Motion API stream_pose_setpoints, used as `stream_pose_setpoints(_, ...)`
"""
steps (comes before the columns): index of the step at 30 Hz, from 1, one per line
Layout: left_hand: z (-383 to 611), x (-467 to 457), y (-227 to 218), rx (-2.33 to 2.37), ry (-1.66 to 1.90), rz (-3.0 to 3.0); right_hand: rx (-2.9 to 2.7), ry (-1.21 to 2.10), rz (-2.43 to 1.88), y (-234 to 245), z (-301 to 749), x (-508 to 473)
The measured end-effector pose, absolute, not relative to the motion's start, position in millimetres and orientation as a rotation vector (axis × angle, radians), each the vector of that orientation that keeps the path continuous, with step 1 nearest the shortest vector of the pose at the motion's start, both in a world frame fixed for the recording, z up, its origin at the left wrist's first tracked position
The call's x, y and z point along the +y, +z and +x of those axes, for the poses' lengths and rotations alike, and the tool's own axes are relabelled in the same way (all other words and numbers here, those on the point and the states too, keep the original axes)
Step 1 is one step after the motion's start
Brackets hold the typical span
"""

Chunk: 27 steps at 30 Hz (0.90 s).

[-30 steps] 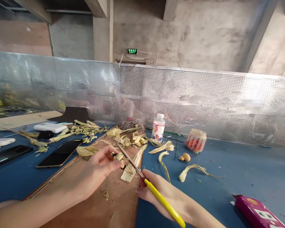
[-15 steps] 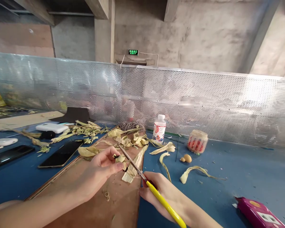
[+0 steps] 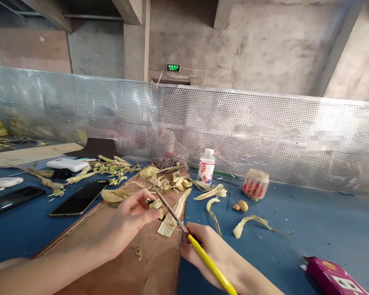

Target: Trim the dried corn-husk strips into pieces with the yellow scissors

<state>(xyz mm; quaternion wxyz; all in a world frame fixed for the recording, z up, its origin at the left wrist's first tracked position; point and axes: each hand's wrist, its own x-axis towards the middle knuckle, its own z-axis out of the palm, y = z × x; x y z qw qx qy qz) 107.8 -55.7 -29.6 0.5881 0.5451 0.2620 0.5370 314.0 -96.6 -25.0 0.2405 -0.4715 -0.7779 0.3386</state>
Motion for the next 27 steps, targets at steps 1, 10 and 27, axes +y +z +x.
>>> stream_pose_setpoints(1, 107.6, -56.0, -29.0, 0.605, 1.254, 1.262, -2.113, 0.976, -1.261, -25.4, 314.5, -96.7)
stream_pose_setpoints(10, 107.0, -54.7, -23.9, 0.563, 1.345, 1.154, -1.983, 1.217, -1.083, -26.7, 319.1, -96.5)
stream_pose_setpoints(27, 104.4, -41.0, -28.2, 0.557, 1.289, 1.052, -2.089, -0.331, -1.314, -44.0, 328.0, -74.9)
